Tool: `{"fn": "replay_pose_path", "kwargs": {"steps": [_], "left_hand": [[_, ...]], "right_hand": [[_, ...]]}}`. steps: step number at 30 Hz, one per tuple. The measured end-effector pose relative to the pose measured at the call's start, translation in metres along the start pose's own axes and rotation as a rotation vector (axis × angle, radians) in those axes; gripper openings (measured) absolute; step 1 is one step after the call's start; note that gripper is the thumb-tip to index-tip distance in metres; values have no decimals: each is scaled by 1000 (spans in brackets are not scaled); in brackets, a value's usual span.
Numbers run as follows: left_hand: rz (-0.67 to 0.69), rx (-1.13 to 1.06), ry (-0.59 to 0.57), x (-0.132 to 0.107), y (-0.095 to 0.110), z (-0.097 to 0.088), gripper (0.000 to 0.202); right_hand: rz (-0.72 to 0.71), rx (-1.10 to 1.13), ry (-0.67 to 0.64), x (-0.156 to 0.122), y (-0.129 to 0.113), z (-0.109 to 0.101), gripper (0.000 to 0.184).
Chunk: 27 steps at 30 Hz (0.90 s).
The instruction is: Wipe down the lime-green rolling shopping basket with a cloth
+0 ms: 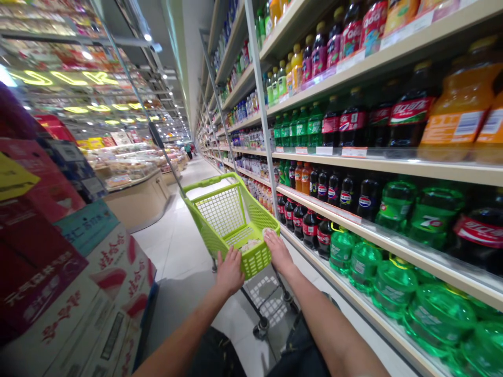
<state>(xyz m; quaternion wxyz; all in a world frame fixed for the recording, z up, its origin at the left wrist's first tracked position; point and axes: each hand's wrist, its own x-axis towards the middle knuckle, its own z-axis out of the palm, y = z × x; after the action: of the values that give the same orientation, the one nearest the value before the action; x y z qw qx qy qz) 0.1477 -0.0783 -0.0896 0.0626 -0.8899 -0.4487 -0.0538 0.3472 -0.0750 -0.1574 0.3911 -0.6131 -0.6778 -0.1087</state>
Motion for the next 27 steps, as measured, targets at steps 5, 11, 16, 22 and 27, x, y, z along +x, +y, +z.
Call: {"fn": "replay_pose_path", "kwargs": {"steps": [5,11,16,22,27], "left_hand": [[116,-62,-72,7,27,-1,75],[80,10,-40,23,-11,-7,72],[-129,119,-33,27,-67,-15,72],[-76,115,-6,15,-78,-14,73],[1,77,-19,8,-81,-23,74]], "right_hand": [[106,-21,-70,18,-5,-22,45],[-64,103,-199,13,-28,-48,41],[18,80,-134,3,-10,-59,42],[139,32,31,1,-21,-27,52],[-5,24,64,11,-46,-1,61]]}}
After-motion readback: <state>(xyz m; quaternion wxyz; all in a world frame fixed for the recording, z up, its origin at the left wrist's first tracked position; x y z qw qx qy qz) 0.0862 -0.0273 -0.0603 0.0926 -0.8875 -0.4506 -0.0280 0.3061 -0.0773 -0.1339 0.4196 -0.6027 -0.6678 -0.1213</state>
